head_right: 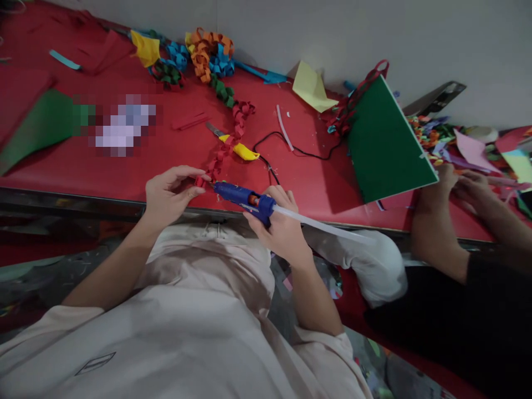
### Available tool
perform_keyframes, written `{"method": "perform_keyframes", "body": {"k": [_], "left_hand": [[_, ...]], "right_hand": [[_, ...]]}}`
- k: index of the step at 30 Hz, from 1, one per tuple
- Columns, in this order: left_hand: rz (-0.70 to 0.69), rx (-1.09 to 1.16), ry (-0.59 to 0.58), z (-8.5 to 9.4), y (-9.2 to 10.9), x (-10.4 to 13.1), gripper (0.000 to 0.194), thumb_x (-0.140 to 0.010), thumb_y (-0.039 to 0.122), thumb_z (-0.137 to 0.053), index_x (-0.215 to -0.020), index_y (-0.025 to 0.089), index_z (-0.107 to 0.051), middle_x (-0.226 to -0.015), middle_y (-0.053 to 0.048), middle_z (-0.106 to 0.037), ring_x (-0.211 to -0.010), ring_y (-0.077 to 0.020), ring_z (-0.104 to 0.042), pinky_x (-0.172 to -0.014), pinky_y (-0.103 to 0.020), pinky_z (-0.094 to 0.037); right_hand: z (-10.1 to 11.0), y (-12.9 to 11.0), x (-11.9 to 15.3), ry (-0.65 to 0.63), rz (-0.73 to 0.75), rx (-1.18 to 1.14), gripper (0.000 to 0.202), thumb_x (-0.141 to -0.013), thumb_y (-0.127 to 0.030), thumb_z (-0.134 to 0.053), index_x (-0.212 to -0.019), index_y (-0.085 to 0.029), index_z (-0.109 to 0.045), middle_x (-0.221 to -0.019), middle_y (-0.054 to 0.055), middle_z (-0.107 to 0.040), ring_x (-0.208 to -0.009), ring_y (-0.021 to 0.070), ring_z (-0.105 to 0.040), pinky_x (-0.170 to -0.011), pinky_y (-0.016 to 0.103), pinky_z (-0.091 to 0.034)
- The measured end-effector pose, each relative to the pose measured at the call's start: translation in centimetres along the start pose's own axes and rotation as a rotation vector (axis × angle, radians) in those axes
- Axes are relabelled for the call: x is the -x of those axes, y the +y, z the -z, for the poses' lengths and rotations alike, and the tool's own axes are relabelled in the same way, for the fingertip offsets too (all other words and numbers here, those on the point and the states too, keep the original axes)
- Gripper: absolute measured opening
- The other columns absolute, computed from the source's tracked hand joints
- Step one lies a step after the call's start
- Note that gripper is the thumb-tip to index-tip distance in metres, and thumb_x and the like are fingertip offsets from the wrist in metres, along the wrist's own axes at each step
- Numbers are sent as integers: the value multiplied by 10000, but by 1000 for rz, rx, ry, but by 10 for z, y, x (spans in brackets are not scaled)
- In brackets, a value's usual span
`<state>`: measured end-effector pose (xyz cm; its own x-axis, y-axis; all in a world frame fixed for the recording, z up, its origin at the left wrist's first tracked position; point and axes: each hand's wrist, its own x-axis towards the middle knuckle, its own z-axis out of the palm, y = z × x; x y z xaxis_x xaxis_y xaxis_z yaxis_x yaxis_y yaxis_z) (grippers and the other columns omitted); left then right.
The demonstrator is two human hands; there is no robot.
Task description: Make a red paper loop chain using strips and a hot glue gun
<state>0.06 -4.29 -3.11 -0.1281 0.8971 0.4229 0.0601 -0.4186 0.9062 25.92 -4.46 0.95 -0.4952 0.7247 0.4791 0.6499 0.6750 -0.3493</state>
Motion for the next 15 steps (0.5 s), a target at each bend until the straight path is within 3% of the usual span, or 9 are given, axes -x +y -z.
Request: {"method": "perform_keyframes", "body": {"k": [15], "left_hand": [[-78,-33,48,0,1,-1,275,-765,328,-872,-993,200,-785,-918,-57,-786,-836,-168,-729,-807,-281,-589]], "right_hand": [[0,-1,0,-21,-16,13,240,-960,-454,-574,-891,-225,-576,-887,75,-565,-839,267,-548,-810,445,-451]]}}
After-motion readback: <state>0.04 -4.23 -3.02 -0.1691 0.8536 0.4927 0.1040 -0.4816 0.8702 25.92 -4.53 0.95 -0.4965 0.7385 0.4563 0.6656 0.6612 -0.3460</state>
